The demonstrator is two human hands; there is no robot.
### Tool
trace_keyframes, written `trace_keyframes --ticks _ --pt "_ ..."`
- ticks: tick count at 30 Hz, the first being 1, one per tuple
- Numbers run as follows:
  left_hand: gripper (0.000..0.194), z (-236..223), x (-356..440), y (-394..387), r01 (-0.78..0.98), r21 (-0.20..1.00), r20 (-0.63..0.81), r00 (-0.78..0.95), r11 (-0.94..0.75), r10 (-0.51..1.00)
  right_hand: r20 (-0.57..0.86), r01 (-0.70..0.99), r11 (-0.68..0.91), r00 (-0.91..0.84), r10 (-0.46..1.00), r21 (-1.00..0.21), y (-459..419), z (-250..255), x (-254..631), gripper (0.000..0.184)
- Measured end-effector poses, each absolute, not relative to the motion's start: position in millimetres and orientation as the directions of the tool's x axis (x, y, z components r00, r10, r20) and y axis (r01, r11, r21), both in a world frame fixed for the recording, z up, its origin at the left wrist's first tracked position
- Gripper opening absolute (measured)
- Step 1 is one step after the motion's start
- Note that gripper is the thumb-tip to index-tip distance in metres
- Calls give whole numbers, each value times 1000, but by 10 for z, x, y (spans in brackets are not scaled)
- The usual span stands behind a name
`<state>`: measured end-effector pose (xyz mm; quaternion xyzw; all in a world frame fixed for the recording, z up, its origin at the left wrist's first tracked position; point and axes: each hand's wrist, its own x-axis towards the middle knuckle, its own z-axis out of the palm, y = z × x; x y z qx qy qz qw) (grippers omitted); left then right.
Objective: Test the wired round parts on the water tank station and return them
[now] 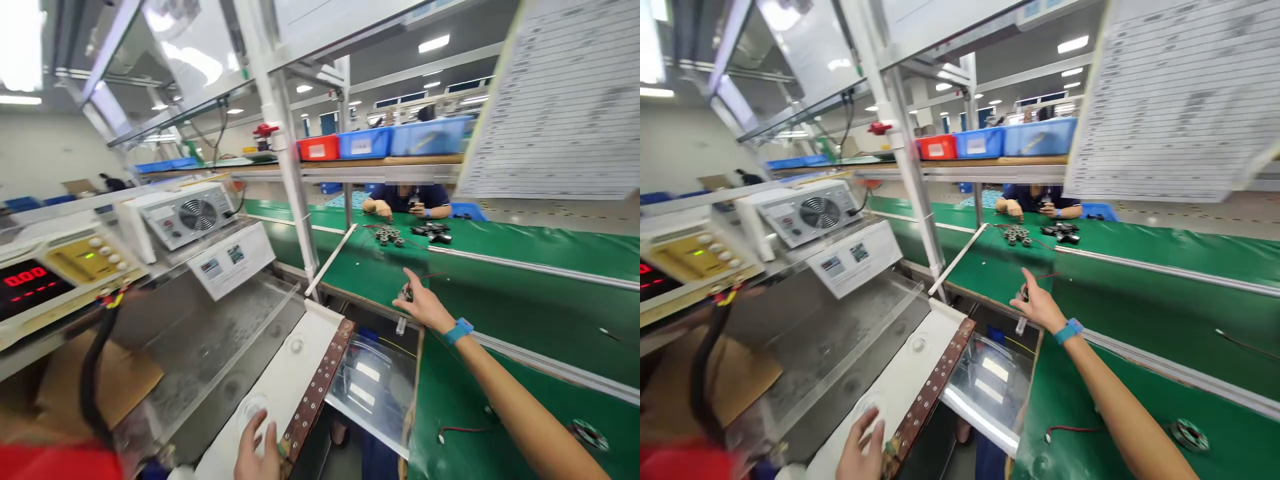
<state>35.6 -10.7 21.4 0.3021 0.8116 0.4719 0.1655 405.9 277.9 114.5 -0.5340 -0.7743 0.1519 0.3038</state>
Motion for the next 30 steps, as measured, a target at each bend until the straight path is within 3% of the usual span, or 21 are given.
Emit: trace_keyframes --ticks 3,6,9,11,14,17,20,23,26,30 --pt "45 693 650 -92 565 797 303 -678 213 669 265 449 634 -643 718 -630 2189 1415 3298 92" --pt "54 1053 794 -122 802 587 555 -497 109 667 166 141 677 -915 369 -722 1535 1555 2643 85" --pt "62 1161 699 -291 910 402 559 -334 104 759 90 -50 584 -995 41 -810 1059 1485 2125 80" --pt "52 1106 550 -507 911 373 490 -353 174 797 70 -99 520 -995 -75 -848 904 1307 1826 77" --pt "27 954 315 -916 838 398 360 -518 374 776 54 -71 513 -997 -48 -856 898 919 1421 74" --pt "27 839 169 -1294 690 454 247 -705 564 665 30 17 628 -997 65 -778 1044 535 1065 63" --pt "28 769 159 -1527 505 575 101 -824 644 557 28 42 704 -996 87 -709 1181 246 744 46" --pt "35 676 253 -1594 293 754 -67 -856 588 512 74 39 719 -989 125 -694 1240 40 460 36" --pt "47 549 391 -1558 17 906 -218 -836 422 503 99 50 692 -980 175 -721 1251 -129 264 32" --pt "52 422 558 -1481 -234 942 -328 -786 239 525 119 7 696 -984 133 -718 1270 -290 205 28"
